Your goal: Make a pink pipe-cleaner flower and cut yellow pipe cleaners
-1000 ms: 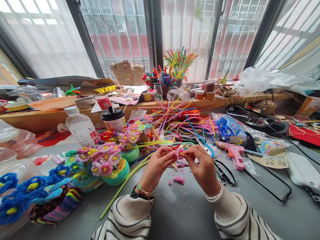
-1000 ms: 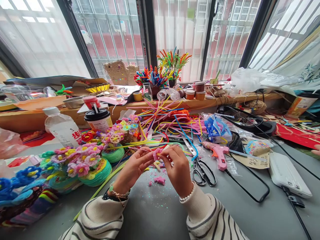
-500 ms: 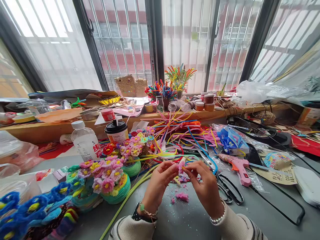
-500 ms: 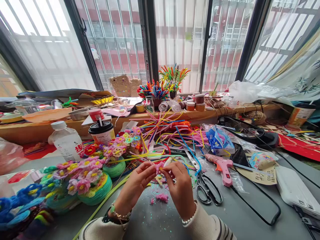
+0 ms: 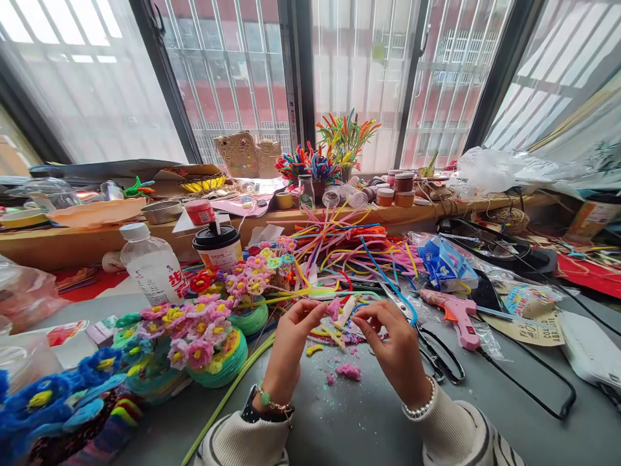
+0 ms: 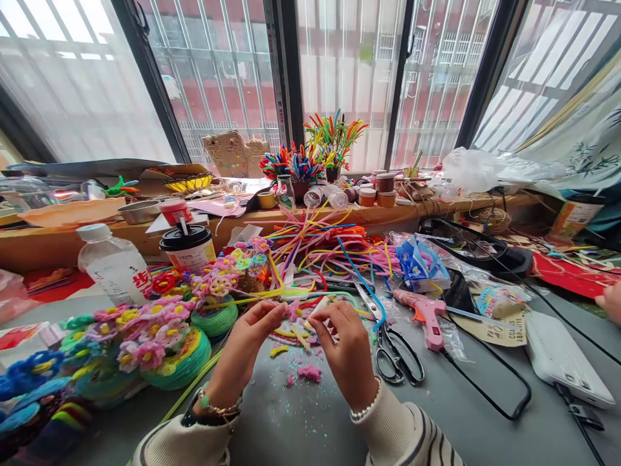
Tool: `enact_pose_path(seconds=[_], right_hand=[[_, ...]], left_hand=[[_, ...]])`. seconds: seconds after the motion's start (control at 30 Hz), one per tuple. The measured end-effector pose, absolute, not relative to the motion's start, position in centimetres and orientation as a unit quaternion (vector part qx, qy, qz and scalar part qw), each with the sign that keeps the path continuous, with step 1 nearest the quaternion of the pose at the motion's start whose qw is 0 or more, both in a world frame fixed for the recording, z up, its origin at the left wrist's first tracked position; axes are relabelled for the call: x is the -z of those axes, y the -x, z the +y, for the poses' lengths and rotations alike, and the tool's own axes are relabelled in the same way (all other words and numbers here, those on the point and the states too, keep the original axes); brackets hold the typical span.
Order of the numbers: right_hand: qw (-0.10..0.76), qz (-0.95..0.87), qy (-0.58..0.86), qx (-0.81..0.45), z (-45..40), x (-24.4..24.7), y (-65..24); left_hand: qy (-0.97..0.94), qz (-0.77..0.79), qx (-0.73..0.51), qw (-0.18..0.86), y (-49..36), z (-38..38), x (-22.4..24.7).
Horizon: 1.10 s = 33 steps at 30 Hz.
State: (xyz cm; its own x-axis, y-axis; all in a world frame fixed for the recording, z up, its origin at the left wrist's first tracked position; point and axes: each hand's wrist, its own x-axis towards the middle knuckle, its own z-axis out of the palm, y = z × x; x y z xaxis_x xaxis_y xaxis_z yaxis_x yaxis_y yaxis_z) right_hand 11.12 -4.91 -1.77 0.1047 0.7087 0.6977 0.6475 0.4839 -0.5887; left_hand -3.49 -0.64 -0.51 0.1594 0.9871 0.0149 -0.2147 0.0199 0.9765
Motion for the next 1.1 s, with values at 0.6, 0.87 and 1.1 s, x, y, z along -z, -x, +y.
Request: enact_pose_path(seconds=[0.6,0.87,1.1], right_hand=[[0.5,-0.699,0.477,-0.184,-6.8,2.7,-7.5],[0.456,-0.74,0.468,-0.162,-7.1,3.6,-6.7],[0.369,-0.691,0.619,-0.06,-3.9,3.9,-10.1]], left_hand=[[-0.638,0.458,-0.559,0.264,4.0,-0.3,0.5],[-0.627,0.468,-0.555,0.284,3.9,-0.2,1.0],[-0.617,0.471,-0.561,0.286,3.7,0.4,1.0]])
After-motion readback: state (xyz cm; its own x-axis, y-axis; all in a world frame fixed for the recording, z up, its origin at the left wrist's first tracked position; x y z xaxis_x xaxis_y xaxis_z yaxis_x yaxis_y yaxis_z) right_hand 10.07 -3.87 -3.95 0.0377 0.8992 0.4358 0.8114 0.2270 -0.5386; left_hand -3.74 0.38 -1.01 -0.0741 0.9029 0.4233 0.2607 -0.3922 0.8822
